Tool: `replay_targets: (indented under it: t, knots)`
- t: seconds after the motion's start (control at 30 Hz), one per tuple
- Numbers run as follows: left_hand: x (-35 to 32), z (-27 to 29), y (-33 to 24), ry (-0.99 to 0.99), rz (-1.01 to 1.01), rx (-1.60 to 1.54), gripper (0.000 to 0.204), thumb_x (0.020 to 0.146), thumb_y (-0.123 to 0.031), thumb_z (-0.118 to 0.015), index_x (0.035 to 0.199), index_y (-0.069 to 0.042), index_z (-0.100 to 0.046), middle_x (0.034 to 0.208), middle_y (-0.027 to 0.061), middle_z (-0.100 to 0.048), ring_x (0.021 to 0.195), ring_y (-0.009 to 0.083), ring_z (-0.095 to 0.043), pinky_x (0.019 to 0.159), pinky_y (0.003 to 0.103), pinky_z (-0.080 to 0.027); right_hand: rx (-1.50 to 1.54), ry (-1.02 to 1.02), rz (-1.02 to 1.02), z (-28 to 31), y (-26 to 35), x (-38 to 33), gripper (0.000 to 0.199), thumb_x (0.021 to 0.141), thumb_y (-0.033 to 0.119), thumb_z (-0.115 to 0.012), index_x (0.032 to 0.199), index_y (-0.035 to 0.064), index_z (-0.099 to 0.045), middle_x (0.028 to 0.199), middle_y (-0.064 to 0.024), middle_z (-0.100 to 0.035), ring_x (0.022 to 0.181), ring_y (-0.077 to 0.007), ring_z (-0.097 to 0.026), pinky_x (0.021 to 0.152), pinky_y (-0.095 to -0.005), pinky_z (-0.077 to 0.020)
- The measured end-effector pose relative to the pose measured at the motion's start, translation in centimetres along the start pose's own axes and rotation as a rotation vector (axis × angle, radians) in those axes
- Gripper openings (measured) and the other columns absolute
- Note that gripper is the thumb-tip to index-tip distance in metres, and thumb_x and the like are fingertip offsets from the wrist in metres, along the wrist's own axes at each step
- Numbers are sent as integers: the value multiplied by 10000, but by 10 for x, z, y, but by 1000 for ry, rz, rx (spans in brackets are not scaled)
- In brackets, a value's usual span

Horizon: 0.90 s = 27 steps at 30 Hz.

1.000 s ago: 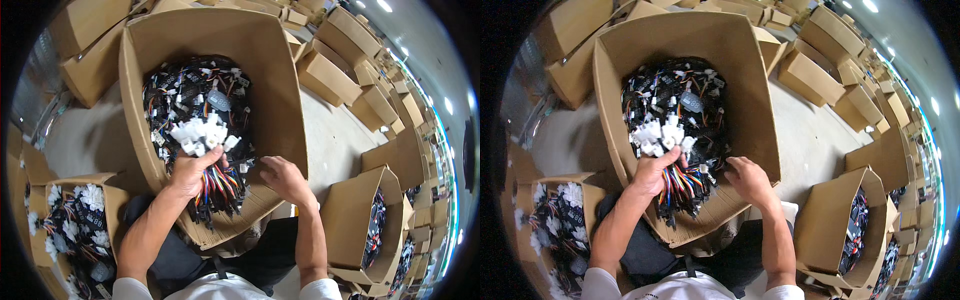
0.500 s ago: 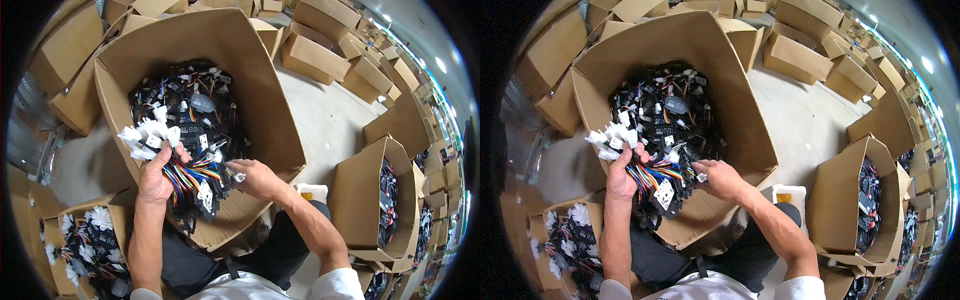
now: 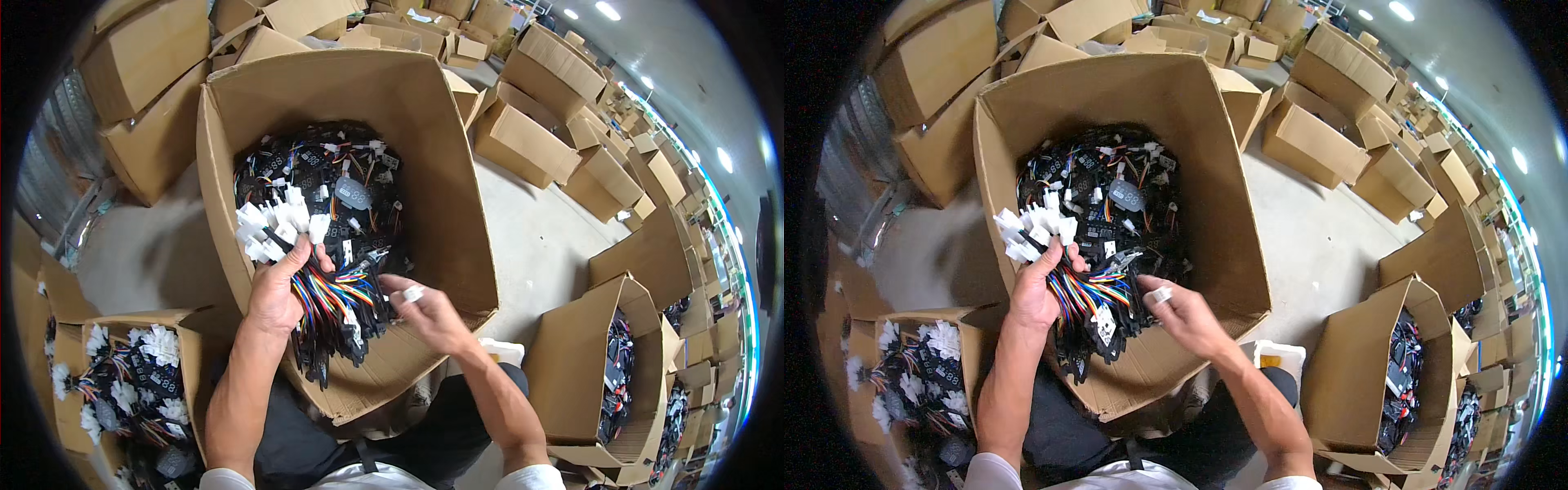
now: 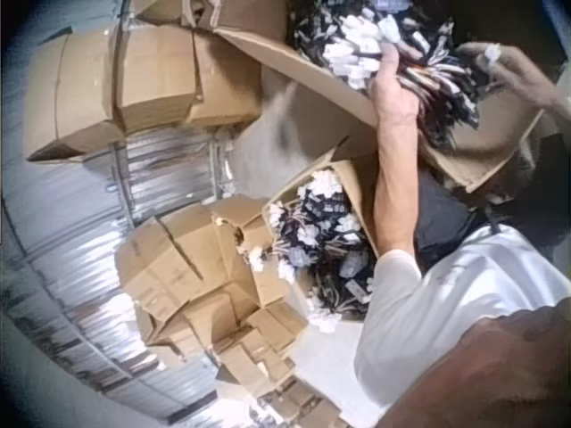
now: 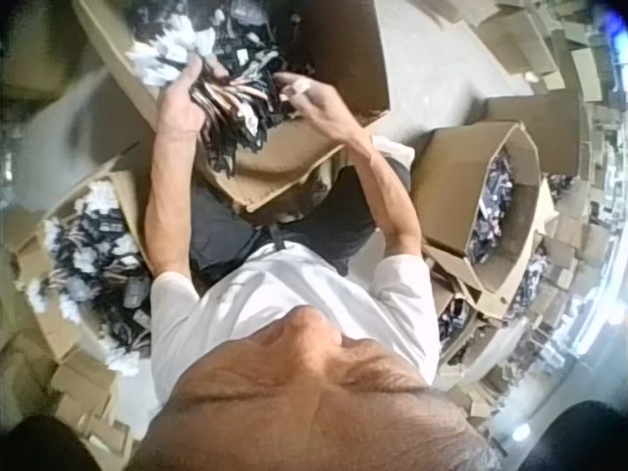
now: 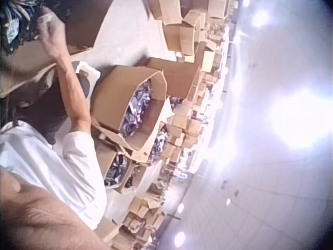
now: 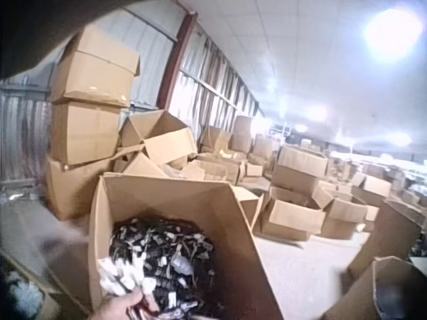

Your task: The person sorts electronic wiring harnesses and display modules by hand, taking them from large cardboard floor boxes and placing them into a small white plastic bin.

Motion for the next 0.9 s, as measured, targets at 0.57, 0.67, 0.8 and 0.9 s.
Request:
replay_targets:
  t: [0.57, 0.67, 0.8, 0.9]
  knots:
    - [-14, 4, -48, -145, -368, 318, 389, 862, 98, -696, 1224, -5, -597, 1109, 95, -676, 945, 187, -674, 875, 334, -568, -823, -183, -245, 74, -161, 126, 266, 957, 205, -556, 975, -28, -683, 861, -251, -701, 783, -381, -694, 681, -454, -543]
    - [-3, -2, -20, -71, -291, 327, 300, 912, 26, -676, 1203, 3, -609, 1046, 106, -699, 888, 170, -680, 820, 300, -568, -261, -222, -741, 120, -352, 129, 296, 957, 211, -546, 930, -42, -697, 827, -208, -713, 737, -323, -717, 609, -459, -567]
    - [-11, 10, -25, -152, -272, 525, 255, 940, 12, -643, 1193, 35, -611, 1045, 120, -714, 907, 196, -705, 840, 328, -575, -177, -146, -700, 64, -451, 152, 305, 967, 250, -549, 966, -25, -683, 767, -165, -679, 606, -269, -677, 539, -393, -575]
    - [-1, -14, -2, -60, -249, 440, 238, 918, 28, -665, 1152, 46, -630, 1003, 127, -735, 882, 202, -722, 810, 329, -579, -213, -384, -483, 161, -456, 144, 310, 909, 300, -634, 904, -10, -624, 702, -130, -569, 616, -303, -553, 595, -465, -484]
Point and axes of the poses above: each hand's wrist, its own x-axis towards the middle knuckle, its own z-axis out of the back of the hand, y = z × x, the point moved 9 cm from there along x, towards the middle knuckle
